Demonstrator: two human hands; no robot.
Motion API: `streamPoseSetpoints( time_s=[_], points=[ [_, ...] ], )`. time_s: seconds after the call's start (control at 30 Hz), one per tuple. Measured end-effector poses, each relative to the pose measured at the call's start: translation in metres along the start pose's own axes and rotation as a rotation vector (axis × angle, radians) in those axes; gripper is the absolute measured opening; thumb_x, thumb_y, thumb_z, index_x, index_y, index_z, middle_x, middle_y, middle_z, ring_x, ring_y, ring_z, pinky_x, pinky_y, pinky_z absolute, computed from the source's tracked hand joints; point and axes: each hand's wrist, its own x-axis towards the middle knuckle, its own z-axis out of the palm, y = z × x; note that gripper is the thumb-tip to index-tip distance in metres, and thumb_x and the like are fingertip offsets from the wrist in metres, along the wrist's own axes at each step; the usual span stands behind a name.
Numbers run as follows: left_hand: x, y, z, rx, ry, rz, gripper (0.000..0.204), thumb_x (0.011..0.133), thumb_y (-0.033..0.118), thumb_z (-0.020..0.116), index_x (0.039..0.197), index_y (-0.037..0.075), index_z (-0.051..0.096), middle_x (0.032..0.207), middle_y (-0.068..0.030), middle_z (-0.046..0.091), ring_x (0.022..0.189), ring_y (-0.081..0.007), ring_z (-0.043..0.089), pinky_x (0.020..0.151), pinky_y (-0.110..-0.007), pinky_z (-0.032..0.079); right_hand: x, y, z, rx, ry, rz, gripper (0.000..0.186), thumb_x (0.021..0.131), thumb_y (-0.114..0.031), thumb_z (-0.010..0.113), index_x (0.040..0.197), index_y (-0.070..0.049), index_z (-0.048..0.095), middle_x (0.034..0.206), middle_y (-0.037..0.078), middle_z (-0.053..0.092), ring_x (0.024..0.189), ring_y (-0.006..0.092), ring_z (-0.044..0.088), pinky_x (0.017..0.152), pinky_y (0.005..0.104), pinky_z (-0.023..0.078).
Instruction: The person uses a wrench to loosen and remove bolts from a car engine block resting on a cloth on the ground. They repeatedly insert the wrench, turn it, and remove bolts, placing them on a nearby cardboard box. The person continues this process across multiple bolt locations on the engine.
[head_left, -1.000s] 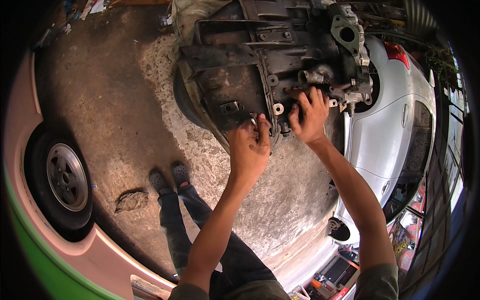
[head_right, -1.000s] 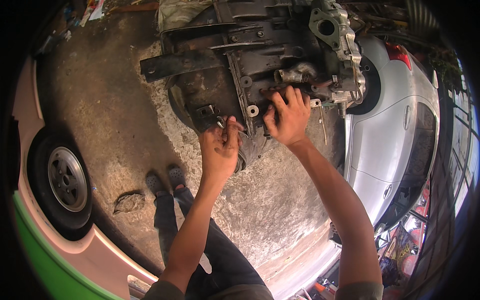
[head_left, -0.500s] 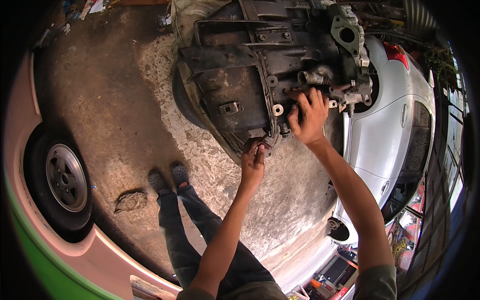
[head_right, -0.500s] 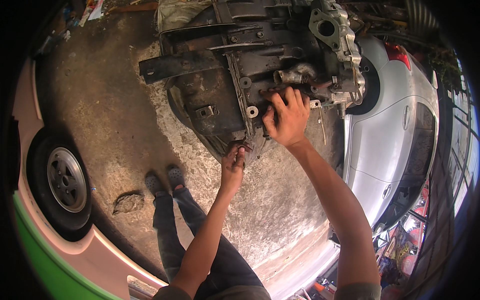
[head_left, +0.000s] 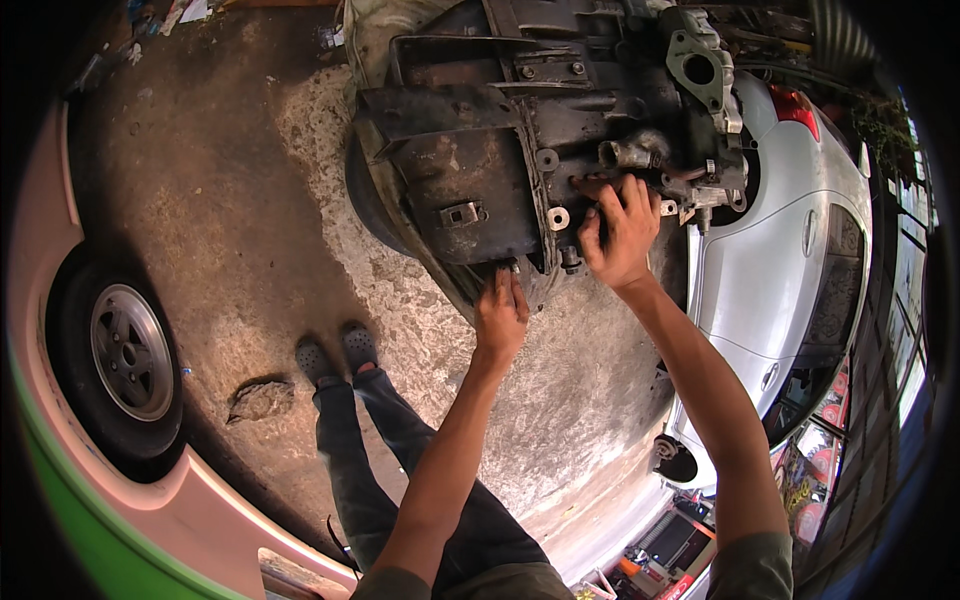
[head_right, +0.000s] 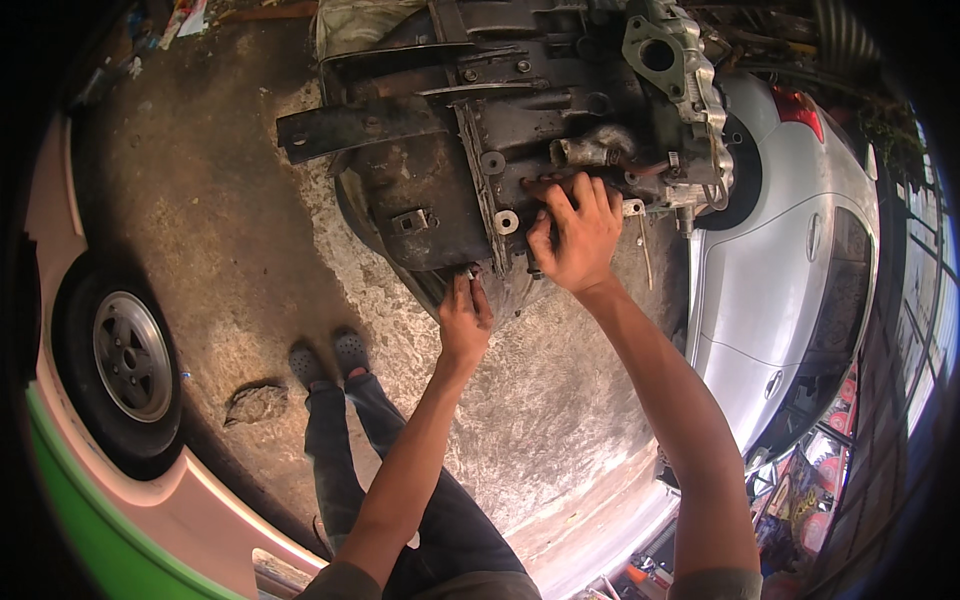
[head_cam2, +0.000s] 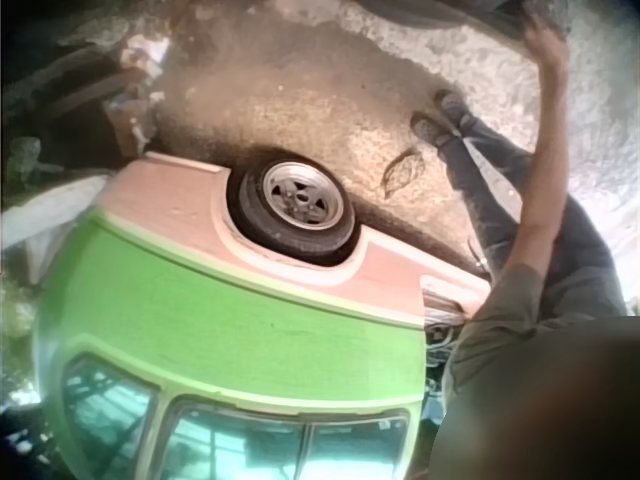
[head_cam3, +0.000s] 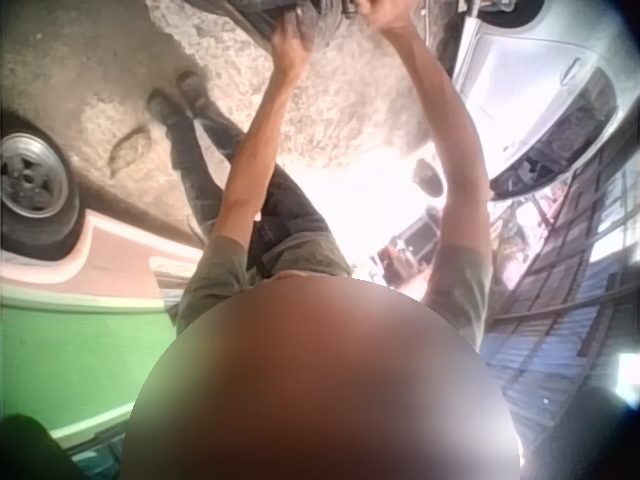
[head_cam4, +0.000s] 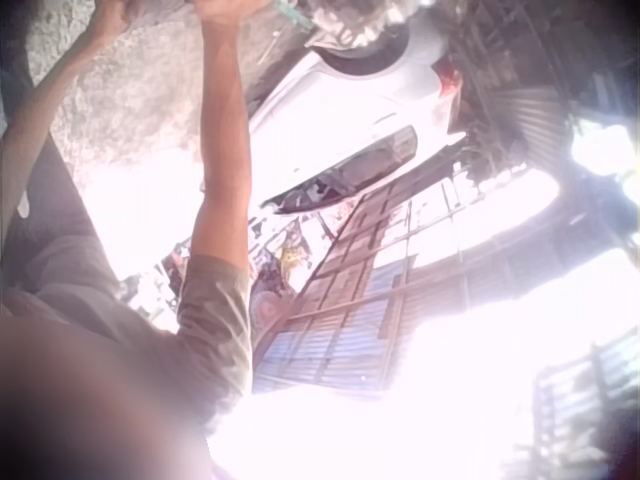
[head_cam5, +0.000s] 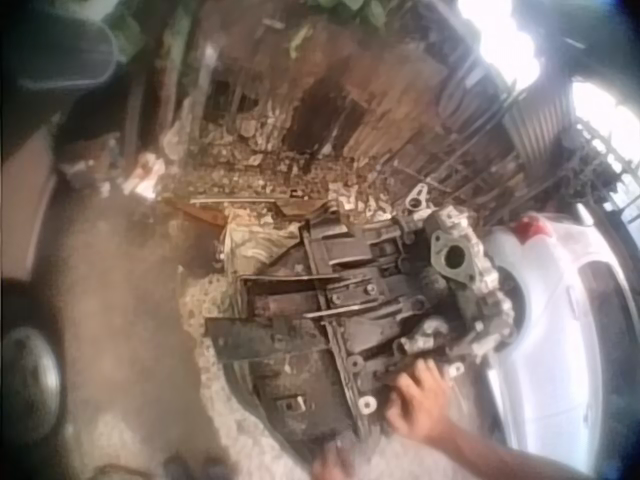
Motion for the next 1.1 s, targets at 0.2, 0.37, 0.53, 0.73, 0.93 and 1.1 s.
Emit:
streamPoseSetpoints(
  time_s=[0.2, 0.37, 0.53, 0.73, 0.93, 1.1],
  points=[
    [-0.002, 0.001, -0.024, -0.007, -0.132, -0.122, 0.019, 0.090, -0.007, 0.052, 0.109, -0.008, 0.053, 0.082, -0.0251, 0.062, 0.069, -0.0409, 0.065, 0.059, -0.044, 0.051, 0.001, 0.000, 0.000, 0.006, 0.001, -0.003, 0.037, 0.070, -0.019, 0.059, 0.105, -0.018, 0.069, 0.090, 0.006, 0.054, 0.084, 0.0276, 0.053, 0.076, 0.0415, 0.039],
    [-0.008, 0.023, -0.058, -0.021, -0.203, -0.234, 0.032, 0.090, -0.006, 0.056, 0.120, -0.007, 0.046, 0.072, -0.0151, 0.065, 0.059, -0.0305, 0.066, 0.053, -0.039, 0.050, 0.001, 0.000, -0.001, 0.020, 0.009, -0.004, 0.037, 0.069, -0.018, 0.060, 0.105, -0.018, 0.069, 0.089, 0.006, 0.053, 0.084, 0.0274, 0.053, 0.076, 0.0411, 0.038],
    [0.013, 0.046, -0.089, -0.134, -0.259, -0.262, 0.008, 0.092, -0.003, 0.058, 0.097, -0.003, 0.053, 0.072, -0.0148, 0.067, 0.062, -0.0302, 0.069, 0.053, -0.035, 0.050, 0.000, 0.000, -0.001, 0.006, 0.007, 0.004, 0.037, 0.068, -0.018, 0.060, 0.104, -0.018, 0.069, 0.089, 0.007, 0.052, 0.083, 0.0276, 0.053, 0.075, 0.0413, 0.038],
    [0.056, 0.061, -0.099, -0.487, -0.136, -0.365, 0.010, 0.090, 0.003, 0.069, 0.090, -0.003, 0.060, 0.070, -0.0084, 0.068, 0.060, -0.0125, 0.067, 0.051, -0.024, 0.044, 0.000, 0.001, 0.000, 0.009, 0.011, 0.000, 0.036, 0.068, -0.018, 0.060, 0.104, -0.018, 0.068, 0.089, 0.006, 0.053, 0.084, 0.0279, 0.053, 0.075, 0.0414, 0.038],
    [0.088, 0.074, -0.075, -0.652, -0.105, -0.381, 0.020, 0.097, 0.016, 0.065, 0.088, -0.002, 0.064, 0.066, -0.0078, 0.064, 0.055, -0.0104, 0.058, 0.050, -0.026, 0.040, 0.000, 0.000, 0.000, 0.010, 0.016, 0.000, 0.036, 0.069, -0.018, 0.060, 0.104, -0.018, 0.068, 0.090, 0.006, 0.053, 0.084, 0.0278, 0.053, 0.076, 0.0413, 0.038],
    [0.113, 0.079, -0.064, -0.083, -0.187, -0.049, 0.033, 0.102, 0.019, 0.049, 0.082, -0.007, 0.057, 0.074, -0.0278, 0.064, 0.066, -0.0449, 0.063, 0.058, -0.046, 0.049, 0.000, 0.000, 0.001, 0.010, 0.014, -0.003, 0.036, 0.069, -0.019, 0.060, 0.104, -0.018, 0.068, 0.091, 0.006, 0.054, 0.084, 0.0276, 0.053, 0.076, 0.0414, 0.038]
  ],
)
